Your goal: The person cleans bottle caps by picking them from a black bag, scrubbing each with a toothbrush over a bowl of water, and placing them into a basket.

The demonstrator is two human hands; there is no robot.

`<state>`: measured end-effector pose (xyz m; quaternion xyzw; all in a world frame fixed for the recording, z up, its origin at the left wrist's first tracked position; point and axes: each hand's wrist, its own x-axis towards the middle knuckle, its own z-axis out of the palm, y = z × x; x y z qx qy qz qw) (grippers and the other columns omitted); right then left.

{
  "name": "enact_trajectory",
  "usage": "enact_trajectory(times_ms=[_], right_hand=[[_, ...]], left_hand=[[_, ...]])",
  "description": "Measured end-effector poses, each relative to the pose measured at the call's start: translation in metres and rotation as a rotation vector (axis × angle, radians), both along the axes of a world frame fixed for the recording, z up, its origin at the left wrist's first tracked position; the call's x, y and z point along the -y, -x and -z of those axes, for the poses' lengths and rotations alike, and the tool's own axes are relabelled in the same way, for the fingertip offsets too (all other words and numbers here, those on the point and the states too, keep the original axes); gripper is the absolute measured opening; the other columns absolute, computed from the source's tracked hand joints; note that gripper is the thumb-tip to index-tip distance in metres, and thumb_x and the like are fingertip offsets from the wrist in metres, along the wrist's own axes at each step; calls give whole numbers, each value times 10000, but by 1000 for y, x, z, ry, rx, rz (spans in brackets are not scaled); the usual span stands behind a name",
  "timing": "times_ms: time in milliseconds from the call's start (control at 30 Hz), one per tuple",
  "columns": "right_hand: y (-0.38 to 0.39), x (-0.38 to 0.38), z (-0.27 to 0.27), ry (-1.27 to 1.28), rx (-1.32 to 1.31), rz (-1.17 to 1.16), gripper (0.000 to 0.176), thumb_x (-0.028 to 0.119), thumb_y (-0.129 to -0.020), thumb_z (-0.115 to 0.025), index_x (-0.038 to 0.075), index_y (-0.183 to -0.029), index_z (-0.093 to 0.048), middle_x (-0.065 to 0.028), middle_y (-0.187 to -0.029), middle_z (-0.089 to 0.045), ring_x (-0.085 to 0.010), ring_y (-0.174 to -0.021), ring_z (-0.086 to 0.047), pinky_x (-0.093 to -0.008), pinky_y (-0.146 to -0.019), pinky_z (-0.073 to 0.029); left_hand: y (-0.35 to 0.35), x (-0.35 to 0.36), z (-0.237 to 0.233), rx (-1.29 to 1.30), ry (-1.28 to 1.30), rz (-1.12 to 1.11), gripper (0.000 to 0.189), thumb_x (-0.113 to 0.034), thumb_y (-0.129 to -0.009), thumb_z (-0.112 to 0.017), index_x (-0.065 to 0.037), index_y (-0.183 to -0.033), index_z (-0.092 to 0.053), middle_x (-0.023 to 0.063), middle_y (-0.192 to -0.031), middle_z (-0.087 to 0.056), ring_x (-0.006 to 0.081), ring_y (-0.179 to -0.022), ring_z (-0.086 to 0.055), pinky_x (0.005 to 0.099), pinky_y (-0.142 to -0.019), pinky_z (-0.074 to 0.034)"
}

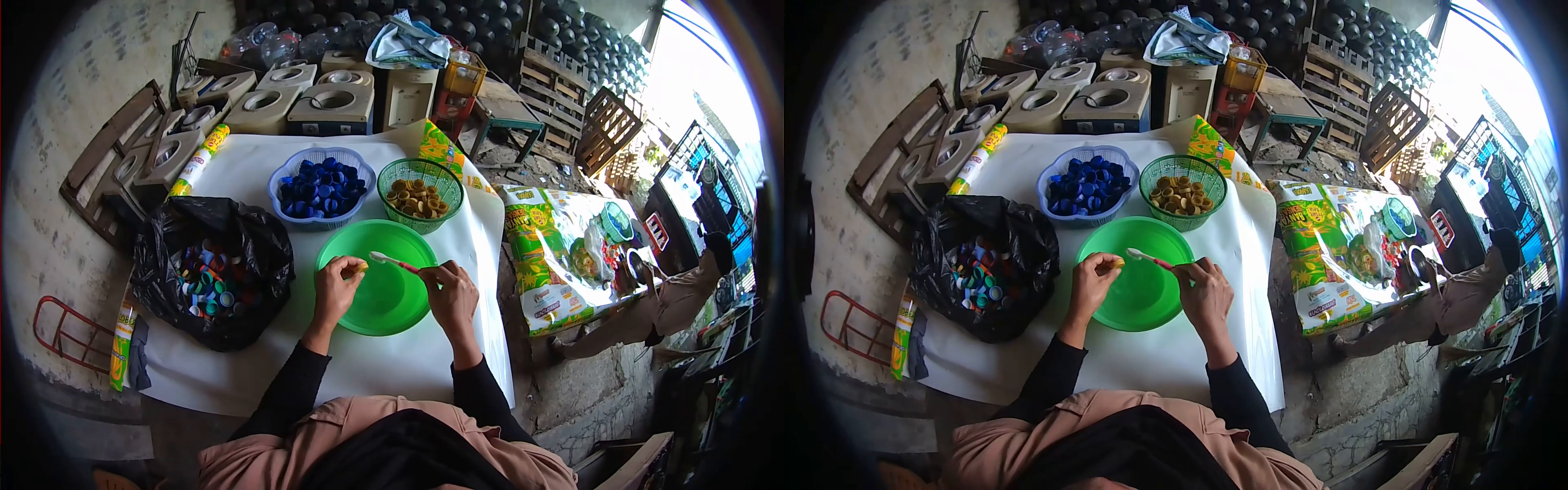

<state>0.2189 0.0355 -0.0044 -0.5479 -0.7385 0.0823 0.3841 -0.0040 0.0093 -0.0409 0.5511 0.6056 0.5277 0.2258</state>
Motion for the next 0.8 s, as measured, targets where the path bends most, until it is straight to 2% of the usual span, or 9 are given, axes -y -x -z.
enact_trajectory(times_ms=[33, 133, 233, 333, 533, 567, 667, 800], right_hand=[[-3, 0, -3, 103, -42, -19, 115, 287, -870, -736, 188, -872, -794, 5, -822, -658, -203, -787, -656, -376, -662, -505], [-4, 1, -2, 149, -86, -107, 116, 293, -868, -738, 191, -871, -793, 6, -829, -664, -209, -756, -657, -373, -661, -504], [-4, 1, -5, 19, 2, -15, 114, 291, -867, -736, 193, -869, -794, 5, -826, -663, -210, -753, -655, -372, -662, -504], [-5, 5, -11, 118, -70, -109, 115, 291, -864, -737, 191, -869, -794, 3, -819, -659, -209, -776, -650, -375, -657, -499], [2, 0, 0, -112, 203, 23, 90, 269, -832, -760, 215, -882, -811, 23, -804, -648, -190, -775, -622, -349, -653, -491], [3, 1, 2, -158, 230, -50, 102, 220, -834, -722, 237, -882, -809, 32, -810, -614, -193, -775, -574, -337, -678, -485], [10, 4, 8, -119, 311, -157, 129, 193, -823, -710, 247, -885, -810, 31, -797, -602, -193, -767, -557, -330, -675, -481], [5, 2, 0, -55, 72, 1, 85, 249, -865, -728, 228, -888, -808, 14, -826, -639, -197, -786, -630, -353, -639, -492]], left_hand=[[0, -1, 1, -4, 14, -13, 154, 8, -821, -743, 1, -971, -708, 99, -918, -728, 203, -810, -723, 312, -760, -562], [1, -2, 4, -4, 52, -22, 165, -15, -822, -749, 2, -981, -707, 101, -902, -730, 201, -798, -719, 316, -754, -559], [1, -6, 8, 60, 45, -27, 204, -21, -818, -751, 2, -1014, -701, 106, -898, -731, 196, -798, -716, 320, -746, -557], [1, -3, 9, 77, 52, -27, 231, -16, -814, -748, -1, -1038, -694, 108, -902, -722, 195, -797, -710, 320, -738, -557], [2, -1, 0, -31, 26, -4, 227, -17, -806, -754, 3, -1023, -690, 100, -919, -682, 203, -784, -694, 317, -738, -556], [2, -1, -1, -60, 32, 1, 226, -18, -806, -755, 4, -1021, -689, 98, -923, -675, 205, -782, -692, 317, -739, -556], [3, -3, 1, -105, -72, 1, 209, -15, -822, -748, 2, -1022, -687, 94, -914, -696, 196, -790, -699, 318, -745, -554], [2, -3, 3, 69, -12, 7, 178, -10, -851, -730, 5, -1022, -681, 89, -900, -722, 182, -804, -707, 314, -746, -553]])
